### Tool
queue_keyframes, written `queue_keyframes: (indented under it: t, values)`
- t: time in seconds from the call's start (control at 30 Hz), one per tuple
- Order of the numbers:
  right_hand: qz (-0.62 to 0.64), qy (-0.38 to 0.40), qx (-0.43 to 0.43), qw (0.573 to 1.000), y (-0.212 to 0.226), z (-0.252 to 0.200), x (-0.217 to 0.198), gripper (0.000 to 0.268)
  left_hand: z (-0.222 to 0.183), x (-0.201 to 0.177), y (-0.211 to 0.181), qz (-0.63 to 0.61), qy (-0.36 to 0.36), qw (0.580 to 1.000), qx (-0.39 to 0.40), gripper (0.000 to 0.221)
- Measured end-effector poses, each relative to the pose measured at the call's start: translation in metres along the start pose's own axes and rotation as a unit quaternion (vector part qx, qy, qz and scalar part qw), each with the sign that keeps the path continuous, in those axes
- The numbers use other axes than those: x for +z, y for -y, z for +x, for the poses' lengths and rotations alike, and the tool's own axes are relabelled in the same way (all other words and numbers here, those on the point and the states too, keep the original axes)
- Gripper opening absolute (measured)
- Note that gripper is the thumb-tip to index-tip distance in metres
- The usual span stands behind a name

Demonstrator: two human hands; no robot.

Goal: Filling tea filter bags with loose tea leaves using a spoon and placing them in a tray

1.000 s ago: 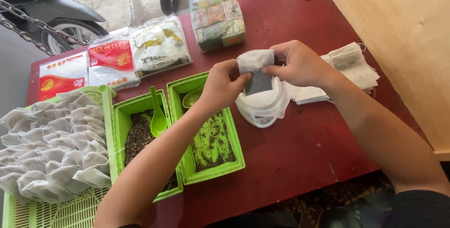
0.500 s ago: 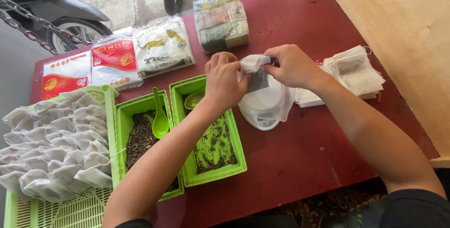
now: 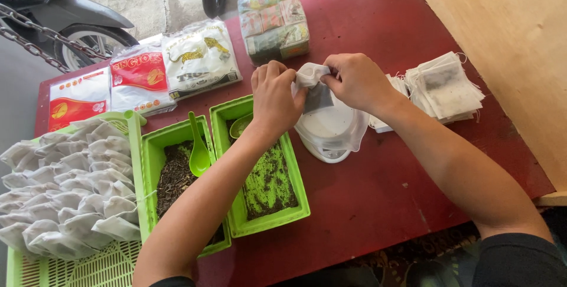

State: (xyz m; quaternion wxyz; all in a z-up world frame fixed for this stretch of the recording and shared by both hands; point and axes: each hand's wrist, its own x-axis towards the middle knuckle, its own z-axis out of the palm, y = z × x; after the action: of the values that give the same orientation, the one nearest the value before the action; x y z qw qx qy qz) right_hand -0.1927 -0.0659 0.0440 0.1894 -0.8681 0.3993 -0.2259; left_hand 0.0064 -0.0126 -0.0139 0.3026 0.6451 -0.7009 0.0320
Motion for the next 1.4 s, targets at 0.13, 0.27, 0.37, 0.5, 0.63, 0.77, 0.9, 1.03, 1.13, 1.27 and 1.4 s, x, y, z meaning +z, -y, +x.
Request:
queue_keyframes:
  t: [0.13, 0.27, 0.37, 0.5, 0.63, 0.77, 0.9, 1.03, 1.13, 1.27, 1.4]
  values:
    - [-0.016, -0.001, 0.000, 1.000, -0.002, 0.000, 0.005, 0.007, -0.002, 0.010, 0.006, 0.004, -0.004, 1.000, -0.007, 0.028]
    - [-0.024, -0.003, -0.022, 0.999, 0.002, 0.000, 0.006, 0.009, 0.000, 0.009, 0.006, -0.002, 0.007, 1.000, -0.018, 0.028]
    - [-0.013, -0.001, -0.025, 1.000, -0.002, 0.003, 0.013, 0.014, 0.000, 0.010, 0.007, 0.001, 0.008, 1.000, -0.020, 0.029]
    - [-0.005, 0.000, -0.024, 1.000, -0.001, 0.002, 0.013, 0.023, -0.001, 0.011, 0.006, 0.005, 0.011, 1.000, -0.019, 0.028]
    - [-0.003, -0.003, -0.024, 1.000, -0.001, 0.003, 0.013, 0.025, 0.004, 0.008, 0.006, 0.003, 0.023, 0.999, -0.029, 0.029]
    - [-0.015, -0.033, -0.037, 0.999, -0.001, 0.002, 0.012, 0.032, 0.001, -0.006, 0.000, -0.015, 0.017, 0.999, -0.036, 0.043]
    - [-0.052, -0.084, -0.067, 0.993, 0.016, -0.005, -0.004, 0.031, -0.006, -0.033, -0.012, -0.058, 0.000, 0.998, -0.022, 0.063]
    - [-0.044, -0.106, -0.122, 0.986, 0.036, -0.015, 0.012, 0.027, -0.020, -0.059, -0.013, -0.112, -0.019, 0.993, 0.025, 0.054]
    - [-0.002, -0.098, -0.187, 0.978, 0.068, -0.022, 0.024, 0.014, -0.038, -0.097, -0.021, -0.211, -0.007, 0.973, 0.095, 0.043]
    - [-0.002, -0.066, -0.300, 0.952, 0.087, -0.031, 0.072, 0.013, -0.069, -0.133, -0.020, -0.240, 0.081, 0.961, 0.111, 0.051]
    - [0.038, 0.012, -0.339, 0.940, 0.104, -0.038, 0.108, 0.017, -0.095, -0.140, -0.003, -0.248, 0.122, 0.959, 0.054, 0.048]
